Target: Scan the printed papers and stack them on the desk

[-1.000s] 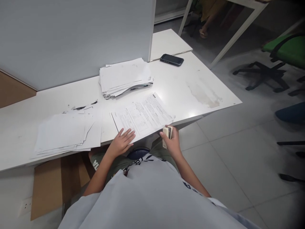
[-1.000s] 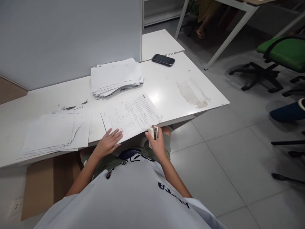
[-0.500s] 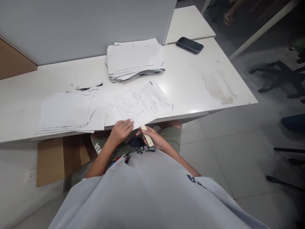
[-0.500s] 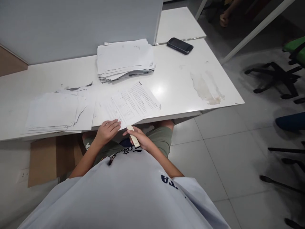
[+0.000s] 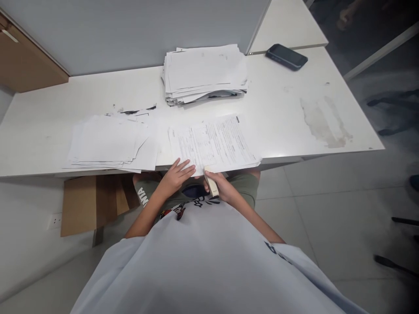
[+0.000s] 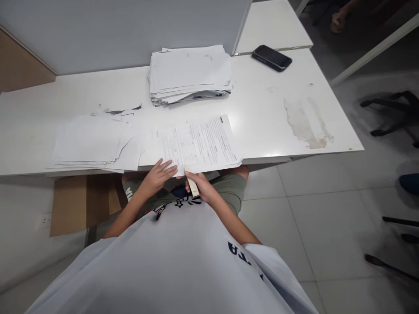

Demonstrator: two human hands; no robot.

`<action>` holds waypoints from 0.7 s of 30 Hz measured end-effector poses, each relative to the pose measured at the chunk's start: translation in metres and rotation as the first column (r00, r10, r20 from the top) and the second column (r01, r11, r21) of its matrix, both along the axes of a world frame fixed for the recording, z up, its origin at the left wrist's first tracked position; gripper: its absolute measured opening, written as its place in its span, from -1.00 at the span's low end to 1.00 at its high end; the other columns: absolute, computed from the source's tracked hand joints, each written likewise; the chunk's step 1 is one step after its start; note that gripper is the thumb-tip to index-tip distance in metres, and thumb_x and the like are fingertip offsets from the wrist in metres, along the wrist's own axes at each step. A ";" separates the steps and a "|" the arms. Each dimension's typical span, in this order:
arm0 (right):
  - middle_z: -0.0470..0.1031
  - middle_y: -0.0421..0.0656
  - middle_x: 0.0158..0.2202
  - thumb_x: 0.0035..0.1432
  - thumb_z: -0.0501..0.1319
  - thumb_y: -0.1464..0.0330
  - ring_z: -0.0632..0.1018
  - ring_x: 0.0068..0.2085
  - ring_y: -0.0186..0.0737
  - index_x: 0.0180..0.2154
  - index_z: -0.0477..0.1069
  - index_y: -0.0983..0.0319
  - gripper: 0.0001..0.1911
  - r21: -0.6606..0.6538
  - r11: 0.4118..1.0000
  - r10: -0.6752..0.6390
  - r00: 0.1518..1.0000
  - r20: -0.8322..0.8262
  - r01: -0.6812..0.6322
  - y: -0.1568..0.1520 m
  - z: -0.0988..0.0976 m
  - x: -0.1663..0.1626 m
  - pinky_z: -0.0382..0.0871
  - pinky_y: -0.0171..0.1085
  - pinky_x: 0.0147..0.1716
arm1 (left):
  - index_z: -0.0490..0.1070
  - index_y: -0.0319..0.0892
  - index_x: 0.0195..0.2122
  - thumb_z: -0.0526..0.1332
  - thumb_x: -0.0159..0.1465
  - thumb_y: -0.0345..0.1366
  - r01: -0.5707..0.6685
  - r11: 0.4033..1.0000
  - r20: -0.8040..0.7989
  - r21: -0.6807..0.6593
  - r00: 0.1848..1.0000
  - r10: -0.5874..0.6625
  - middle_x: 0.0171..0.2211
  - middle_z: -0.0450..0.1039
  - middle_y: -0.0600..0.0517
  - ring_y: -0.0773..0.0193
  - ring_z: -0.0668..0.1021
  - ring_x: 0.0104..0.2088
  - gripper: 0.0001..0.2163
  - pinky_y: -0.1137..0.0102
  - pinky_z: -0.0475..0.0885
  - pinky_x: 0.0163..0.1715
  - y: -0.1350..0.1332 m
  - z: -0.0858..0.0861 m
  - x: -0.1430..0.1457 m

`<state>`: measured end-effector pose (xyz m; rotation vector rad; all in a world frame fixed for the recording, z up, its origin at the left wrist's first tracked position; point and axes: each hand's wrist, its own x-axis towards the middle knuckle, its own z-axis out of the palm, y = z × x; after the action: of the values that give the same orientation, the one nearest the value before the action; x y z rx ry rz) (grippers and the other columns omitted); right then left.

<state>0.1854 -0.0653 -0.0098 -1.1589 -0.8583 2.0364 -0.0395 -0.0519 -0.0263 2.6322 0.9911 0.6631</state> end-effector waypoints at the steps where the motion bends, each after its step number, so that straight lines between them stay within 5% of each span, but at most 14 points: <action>1: 0.37 -0.22 -0.69 0.04 0.25 -0.02 0.35 -0.64 -0.33 -0.36 0.57 0.28 -0.53 0.001 1.000 -0.013 1.000 0.013 0.013 -0.001 0.000 0.000 0.21 -0.34 -0.62 | 0.29 -0.07 0.20 -0.14 0.39 -0.55 0.013 1.000 0.009 -0.007 1.000 -0.013 0.15 0.42 -0.02 0.21 0.19 0.33 -0.54 -0.10 0.11 0.30 0.000 0.000 -0.001; 8: 0.38 -0.17 -0.69 0.06 0.17 -0.12 0.36 -0.63 -0.27 -0.55 0.50 0.22 -0.45 0.075 0.993 -0.101 0.988 0.114 0.093 -0.007 0.001 -0.010 0.28 -0.27 -0.59 | 0.26 -0.05 0.23 -0.12 0.37 -0.54 0.005 1.000 -0.007 -0.024 1.000 -0.005 0.19 0.37 -0.05 0.18 0.16 0.35 -0.53 -0.14 0.10 0.30 -0.002 0.000 -0.003; 13: 0.35 -0.20 -0.68 0.07 0.18 -0.10 0.31 -0.64 -0.32 -0.49 0.53 0.24 -0.47 0.109 0.987 -0.128 0.988 0.089 0.118 -0.009 -0.006 -0.013 0.23 -0.30 -0.61 | 0.18 -0.13 0.28 -0.12 0.31 -0.60 -0.077 0.996 -0.097 0.037 0.992 0.080 0.25 0.28 -0.11 0.12 0.11 0.36 -0.46 -0.08 0.16 0.29 -0.005 0.004 0.005; 17: 0.30 -0.22 -0.70 0.06 0.20 -0.10 0.28 -0.65 -0.34 -0.46 0.52 0.25 -0.48 0.112 0.988 -0.114 0.992 0.050 0.108 -0.010 -0.004 -0.014 0.16 -0.32 -0.64 | 0.21 -0.19 0.27 -0.08 0.32 -0.57 -0.117 0.984 -0.152 0.136 0.979 0.137 0.21 0.34 -0.16 0.07 0.27 0.30 -0.50 0.01 0.27 0.25 -0.002 0.008 0.007; 21: 0.45 -0.19 -0.54 0.02 0.27 -0.05 0.29 -0.63 -0.34 -0.28 0.49 0.19 -0.55 0.167 0.963 -0.206 0.977 -0.056 0.213 -0.005 0.006 -0.011 0.16 -0.31 -0.67 | 0.29 -0.20 0.22 -0.06 0.36 -0.49 -0.140 0.959 -0.081 0.248 0.983 0.165 0.08 0.47 -0.17 0.11 0.49 0.13 -0.57 0.15 0.44 0.10 0.038 0.032 -0.004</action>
<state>0.1745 -0.0704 -0.0033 -1.0638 -0.8376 1.7702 -0.0433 -0.0140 0.0054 2.8442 1.2249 0.7329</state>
